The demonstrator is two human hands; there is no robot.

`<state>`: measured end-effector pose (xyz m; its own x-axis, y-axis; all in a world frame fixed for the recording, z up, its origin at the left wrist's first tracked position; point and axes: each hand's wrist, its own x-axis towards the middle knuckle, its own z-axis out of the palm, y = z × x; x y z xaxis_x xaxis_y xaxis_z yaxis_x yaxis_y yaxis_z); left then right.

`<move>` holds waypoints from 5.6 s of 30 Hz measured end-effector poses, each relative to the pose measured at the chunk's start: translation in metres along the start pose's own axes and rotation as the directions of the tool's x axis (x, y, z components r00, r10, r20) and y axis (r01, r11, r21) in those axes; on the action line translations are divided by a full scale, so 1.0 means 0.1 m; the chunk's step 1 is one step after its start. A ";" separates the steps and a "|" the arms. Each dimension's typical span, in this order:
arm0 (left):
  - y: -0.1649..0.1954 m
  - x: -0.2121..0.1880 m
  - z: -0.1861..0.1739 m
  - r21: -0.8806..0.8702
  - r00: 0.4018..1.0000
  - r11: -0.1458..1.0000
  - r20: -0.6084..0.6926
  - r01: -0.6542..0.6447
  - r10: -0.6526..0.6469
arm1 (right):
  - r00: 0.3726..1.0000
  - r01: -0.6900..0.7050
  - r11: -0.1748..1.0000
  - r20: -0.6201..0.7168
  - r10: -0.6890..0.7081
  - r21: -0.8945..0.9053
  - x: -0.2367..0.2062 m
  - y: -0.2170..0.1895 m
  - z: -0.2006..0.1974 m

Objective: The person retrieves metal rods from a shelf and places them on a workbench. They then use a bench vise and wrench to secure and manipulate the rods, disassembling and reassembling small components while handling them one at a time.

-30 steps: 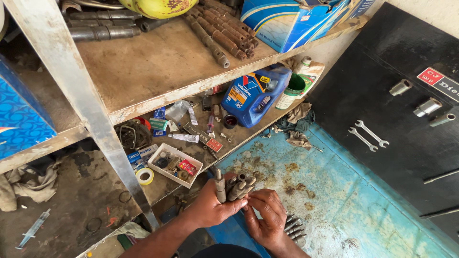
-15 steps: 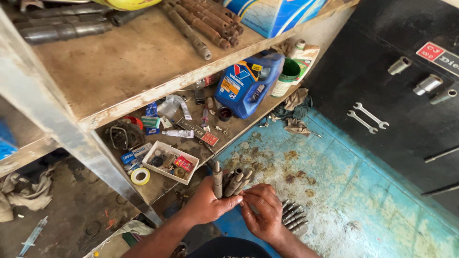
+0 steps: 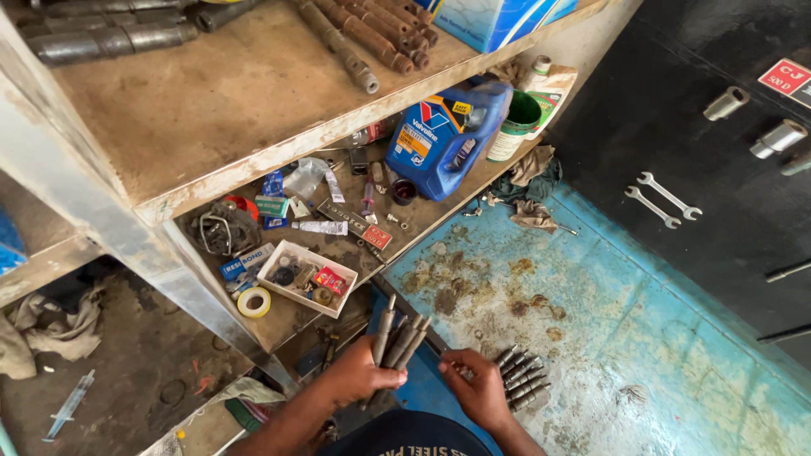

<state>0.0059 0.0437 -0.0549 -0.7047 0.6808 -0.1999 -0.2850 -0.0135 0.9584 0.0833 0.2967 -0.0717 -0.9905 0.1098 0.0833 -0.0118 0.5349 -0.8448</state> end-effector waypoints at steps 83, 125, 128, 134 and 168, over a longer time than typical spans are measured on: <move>-1.42 2.41 3.12 0.093 0.842 0.841 0.040 0.533 -0.539 | 0.367 -0.356 0.224 -0.085 0.926 0.907 -1.56 2.08 -1.81; -0.92 1.41 5.13 0.013 0.717 0.991 0.690 0.132 -0.105 | 0.295 -0.655 0.584 -0.549 0.782 0.480 -4.78 1.46 -0.93; -0.96 1.16 5.72 -0.006 0.686 0.994 0.724 0.111 -0.072 | 0.702 -0.259 0.760 -0.424 0.572 0.597 -5.13 1.19 -1.21; -0.83 1.06 6.06 0.265 0.583 0.804 0.803 -0.532 0.121 | 0.303 -0.177 0.904 -0.853 0.426 0.389 -5.56 1.22 -1.43; -0.83 1.07 6.01 0.186 0.390 0.528 0.868 -0.828 0.307 | 0.064 0.022 0.768 -0.767 0.638 0.640 -5.39 1.40 -1.06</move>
<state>0.3447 0.5578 -0.0339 0.2015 0.8974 0.3926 0.5541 -0.4349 0.7098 0.6299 0.4013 -0.1785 0.0342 0.9911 -0.1283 -0.1192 -0.1234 -0.9852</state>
